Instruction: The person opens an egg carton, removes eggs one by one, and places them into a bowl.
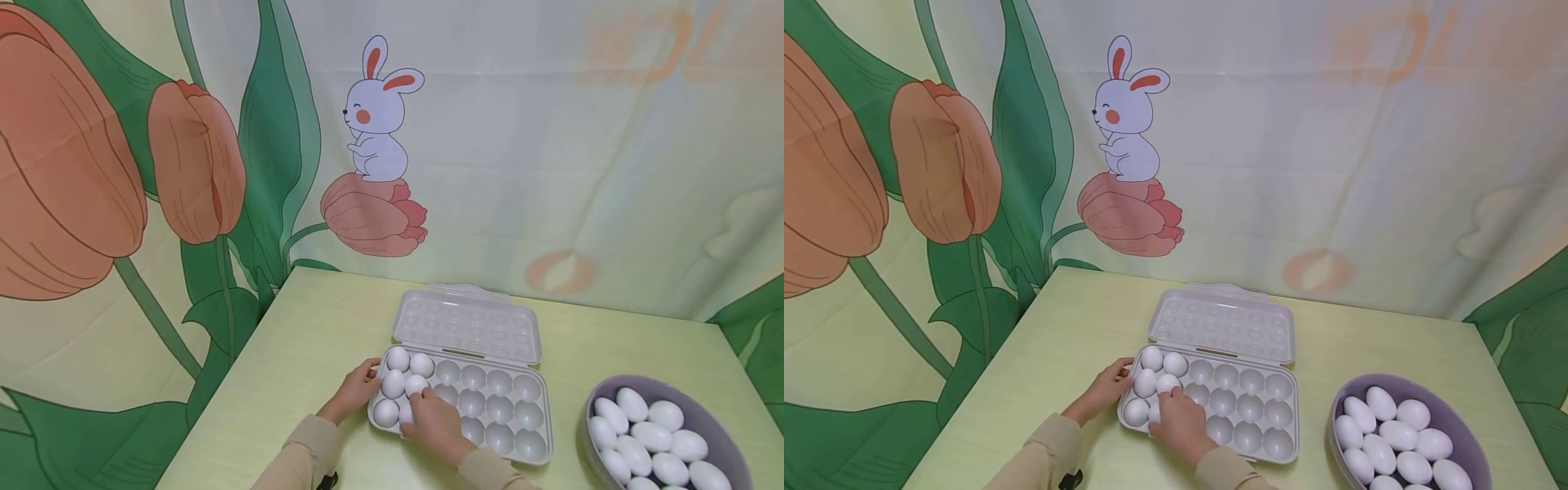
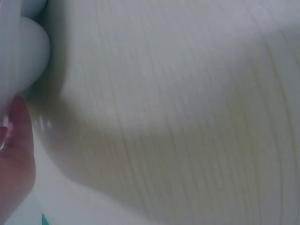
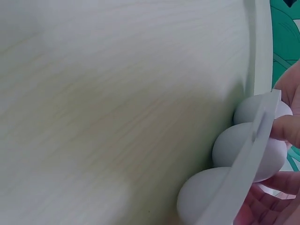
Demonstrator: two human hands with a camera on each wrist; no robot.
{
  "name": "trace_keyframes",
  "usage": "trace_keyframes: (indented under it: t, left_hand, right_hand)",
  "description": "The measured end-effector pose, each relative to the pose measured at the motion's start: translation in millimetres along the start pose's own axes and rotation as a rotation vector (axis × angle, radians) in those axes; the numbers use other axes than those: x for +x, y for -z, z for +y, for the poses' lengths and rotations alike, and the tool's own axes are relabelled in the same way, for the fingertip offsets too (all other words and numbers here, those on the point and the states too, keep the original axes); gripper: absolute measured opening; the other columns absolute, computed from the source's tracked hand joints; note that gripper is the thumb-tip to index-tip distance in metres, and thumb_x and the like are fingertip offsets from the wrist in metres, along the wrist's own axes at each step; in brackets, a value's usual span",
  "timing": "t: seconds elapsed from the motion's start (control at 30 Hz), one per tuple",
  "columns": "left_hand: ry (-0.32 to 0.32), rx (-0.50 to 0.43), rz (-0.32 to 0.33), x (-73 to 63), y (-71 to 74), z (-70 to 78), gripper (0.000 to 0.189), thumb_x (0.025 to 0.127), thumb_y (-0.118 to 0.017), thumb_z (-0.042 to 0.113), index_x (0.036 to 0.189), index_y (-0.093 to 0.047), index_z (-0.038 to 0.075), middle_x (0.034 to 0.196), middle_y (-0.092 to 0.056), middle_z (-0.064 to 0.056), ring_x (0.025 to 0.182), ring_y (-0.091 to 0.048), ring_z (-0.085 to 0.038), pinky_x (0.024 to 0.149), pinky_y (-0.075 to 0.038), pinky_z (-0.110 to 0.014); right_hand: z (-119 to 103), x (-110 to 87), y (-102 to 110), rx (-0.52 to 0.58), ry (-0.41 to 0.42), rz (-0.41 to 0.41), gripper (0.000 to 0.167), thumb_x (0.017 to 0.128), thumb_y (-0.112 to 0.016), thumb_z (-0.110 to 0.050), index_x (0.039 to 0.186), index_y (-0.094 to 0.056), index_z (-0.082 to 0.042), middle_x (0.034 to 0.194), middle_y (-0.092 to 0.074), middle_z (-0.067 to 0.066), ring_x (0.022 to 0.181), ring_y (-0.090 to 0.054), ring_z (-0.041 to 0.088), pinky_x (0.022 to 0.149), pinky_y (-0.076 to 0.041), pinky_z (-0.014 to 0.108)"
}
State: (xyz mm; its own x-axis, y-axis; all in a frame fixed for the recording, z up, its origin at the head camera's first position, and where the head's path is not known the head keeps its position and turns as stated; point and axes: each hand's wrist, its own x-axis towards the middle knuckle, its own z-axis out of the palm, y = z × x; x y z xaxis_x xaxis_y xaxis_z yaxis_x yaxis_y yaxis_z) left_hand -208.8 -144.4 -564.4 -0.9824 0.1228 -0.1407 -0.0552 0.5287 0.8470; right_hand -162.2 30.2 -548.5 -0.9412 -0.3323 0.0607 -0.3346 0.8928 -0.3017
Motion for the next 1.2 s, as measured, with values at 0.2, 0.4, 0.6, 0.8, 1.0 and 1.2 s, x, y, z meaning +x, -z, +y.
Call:
trace_keyframes:
  t: [0.2,0.4,0.6,0.8,1.0,1.2]
  left_hand:
    - [0.001,-0.005,-0.006,-0.4,0.0,-0.5,0.038,0.085,-0.047,0.006,0.123,-0.045,0.001,0.093,-0.053,-0.013,0.085,-0.054,-0.022,0.071,-0.046,-0.032]
    - [0.006,-0.004,-0.009,-3.0,0.6,3.3,0.038,0.086,-0.047,0.007,0.124,-0.044,0.0,0.095,-0.053,-0.014,0.088,-0.054,-0.024,0.073,-0.046,-0.034]
    - [-0.002,-0.01,-0.01,-3.3,1.2,4.6,0.039,0.086,-0.047,0.007,0.124,-0.043,0.0,0.096,-0.054,-0.016,0.089,-0.054,-0.025,0.073,-0.047,-0.035]
    - [0.008,0.001,-0.009,-1.7,0.7,2.0,0.039,0.086,-0.047,0.008,0.124,-0.043,0.001,0.097,-0.054,-0.015,0.088,-0.054,-0.024,0.073,-0.046,-0.034]
    - [0.015,-0.001,-0.011,-0.3,0.7,1.9,0.038,0.087,-0.046,0.008,0.124,-0.043,0.001,0.096,-0.053,-0.013,0.087,-0.053,-0.022,0.072,-0.046,-0.033]
    - [0.021,0.013,-0.005,2.1,-0.7,-0.5,0.038,0.086,-0.046,0.008,0.124,-0.044,0.002,0.095,-0.052,-0.012,0.086,-0.053,-0.021,0.072,-0.046,-0.033]
  right_hand:
    - [1.5,-0.7,-3.3,0.011,0.037,0.031,0.03,0.063,-0.066,-0.032,0.08,-0.055,-0.009,0.078,-0.047,0.004,0.057,-0.046,0.016,0.042,-0.034,0.029]
    - [3.4,-1.9,-5.7,0.01,0.09,0.093,0.031,0.062,-0.065,-0.031,0.084,-0.057,-0.01,0.08,-0.047,0.003,0.068,-0.046,0.017,0.046,-0.034,0.028]
    - [2.5,-2.4,-0.5,0.079,0.103,0.165,0.037,0.06,-0.065,-0.025,0.092,-0.057,-0.009,0.082,-0.044,0.002,0.065,-0.044,0.014,0.047,-0.036,0.024]
    - [7.9,-3.6,18.7,0.142,0.121,0.214,0.038,0.059,-0.064,-0.019,0.094,-0.056,-0.006,0.086,-0.044,0.004,0.06,-0.044,0.013,0.047,-0.038,0.023]
    - [23.0,-3.3,41.3,0.148,0.097,0.187,0.039,0.061,-0.063,-0.015,0.097,-0.057,-0.005,0.086,-0.043,0.003,0.064,-0.043,0.011,0.053,-0.041,0.023]
    - [42.1,-3.4,64.5,0.074,0.04,0.18,0.041,0.06,-0.061,-0.015,0.099,-0.056,-0.005,0.092,-0.052,0.007,0.075,-0.051,0.019,0.058,-0.045,0.03]
